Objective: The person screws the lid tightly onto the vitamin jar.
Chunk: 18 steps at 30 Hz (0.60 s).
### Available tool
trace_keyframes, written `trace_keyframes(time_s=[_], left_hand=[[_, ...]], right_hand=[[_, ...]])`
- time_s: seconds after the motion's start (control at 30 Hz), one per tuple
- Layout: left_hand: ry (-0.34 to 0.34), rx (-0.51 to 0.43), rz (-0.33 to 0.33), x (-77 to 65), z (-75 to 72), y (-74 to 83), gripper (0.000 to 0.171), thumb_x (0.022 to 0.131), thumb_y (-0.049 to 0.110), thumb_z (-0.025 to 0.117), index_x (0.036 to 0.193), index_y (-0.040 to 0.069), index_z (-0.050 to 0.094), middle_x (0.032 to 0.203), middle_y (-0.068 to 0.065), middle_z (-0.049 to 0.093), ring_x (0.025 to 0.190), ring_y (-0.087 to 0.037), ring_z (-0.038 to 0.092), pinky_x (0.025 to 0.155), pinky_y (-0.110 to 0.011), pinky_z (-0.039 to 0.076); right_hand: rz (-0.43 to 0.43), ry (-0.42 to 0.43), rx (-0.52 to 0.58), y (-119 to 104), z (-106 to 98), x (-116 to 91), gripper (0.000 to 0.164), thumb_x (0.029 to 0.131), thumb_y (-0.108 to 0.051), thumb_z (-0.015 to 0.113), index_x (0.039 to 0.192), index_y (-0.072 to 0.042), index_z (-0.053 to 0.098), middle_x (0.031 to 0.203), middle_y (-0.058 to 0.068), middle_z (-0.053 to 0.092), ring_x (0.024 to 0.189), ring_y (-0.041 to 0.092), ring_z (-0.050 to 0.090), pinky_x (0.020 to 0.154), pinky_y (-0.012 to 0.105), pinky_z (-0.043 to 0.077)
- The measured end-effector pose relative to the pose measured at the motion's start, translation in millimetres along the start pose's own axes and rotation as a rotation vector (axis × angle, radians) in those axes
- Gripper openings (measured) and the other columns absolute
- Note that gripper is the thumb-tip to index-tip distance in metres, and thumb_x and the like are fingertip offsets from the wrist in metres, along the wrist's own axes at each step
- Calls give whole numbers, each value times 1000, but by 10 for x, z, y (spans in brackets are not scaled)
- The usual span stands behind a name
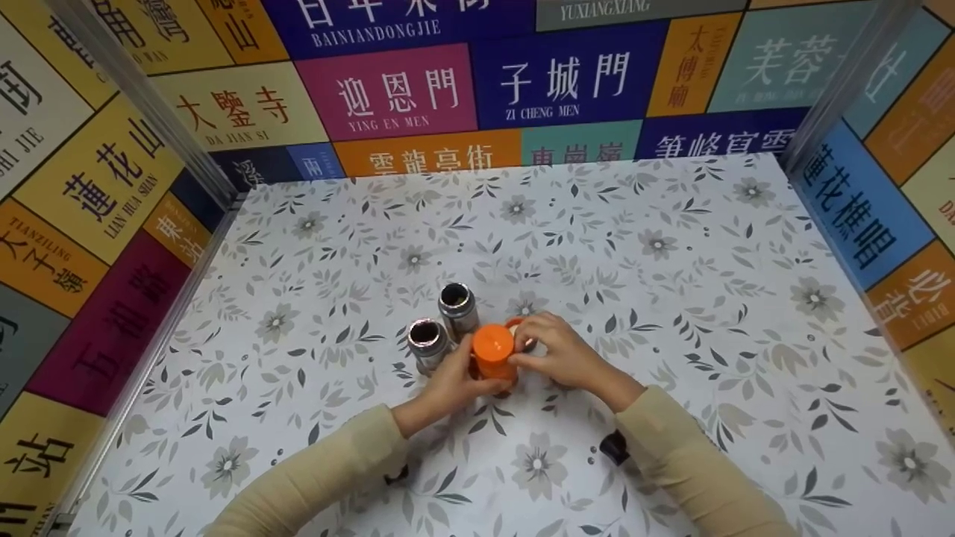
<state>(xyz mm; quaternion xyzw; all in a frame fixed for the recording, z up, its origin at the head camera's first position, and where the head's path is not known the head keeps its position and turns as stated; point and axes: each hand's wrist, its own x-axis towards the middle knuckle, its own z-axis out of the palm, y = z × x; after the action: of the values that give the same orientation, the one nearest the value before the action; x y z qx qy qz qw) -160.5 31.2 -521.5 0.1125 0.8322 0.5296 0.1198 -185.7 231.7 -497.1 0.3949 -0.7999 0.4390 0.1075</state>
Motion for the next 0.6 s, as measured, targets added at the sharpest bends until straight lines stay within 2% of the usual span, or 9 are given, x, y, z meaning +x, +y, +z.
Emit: trace_keyframes(time_s=[0.13, 0.2, 0.4, 0.5, 0.6], left_hand=[[12, -7, 6, -16, 2, 5, 62, 70, 16, 79, 120, 22, 45, 116, 9, 56, 108, -5, 50, 99, -25, 36], [21, 22, 21, -23, 2, 5, 61, 70, 17, 79, 120, 19, 45, 116, 5, 57, 107, -7, 52, 98, -25, 38], [41, 47, 15, -47, 13, 2, 61, 70, 18, 79, 121, 15, 45, 116, -1, 59, 105, -9, 54, 95, -25, 40], [57, 25, -6, -64, 16, 0, 61, 69, 19, 79, 121, 16, 46, 116, 0, 59, 104, -8, 54, 94, -25, 41], [61, 46, 6, -84, 9, 3, 61, 70, 20, 78, 121, 14, 47, 115, 0, 60, 102, -9, 55, 93, -25, 42]], right_hand=[[-12, -11, 4, -59, -23, 25, 26, 62, 11, 74, 75, -6, 59, 88, 12, 62, 90, 26, 54, 90, 10, 34], [-9, -17, 12, -125, -51, 51, 26, 62, 13, 74, 76, -3, 59, 86, 15, 62, 90, 27, 54, 90, 10, 34], [12, -26, -22, -304, -133, 116, 24, 64, 15, 71, 79, 1, 60, 85, 17, 61, 87, 22, 54, 85, 9, 35], [35, -30, -42, -315, -154, 113, 22, 66, 14, 70, 81, 1, 61, 85, 17, 61, 86, 22, 54, 82, 10, 35], [61, -43, -48, -306, -174, 100, 21, 68, 13, 70, 82, 0, 62, 86, 16, 62, 85, 23, 54, 80, 11, 37]])
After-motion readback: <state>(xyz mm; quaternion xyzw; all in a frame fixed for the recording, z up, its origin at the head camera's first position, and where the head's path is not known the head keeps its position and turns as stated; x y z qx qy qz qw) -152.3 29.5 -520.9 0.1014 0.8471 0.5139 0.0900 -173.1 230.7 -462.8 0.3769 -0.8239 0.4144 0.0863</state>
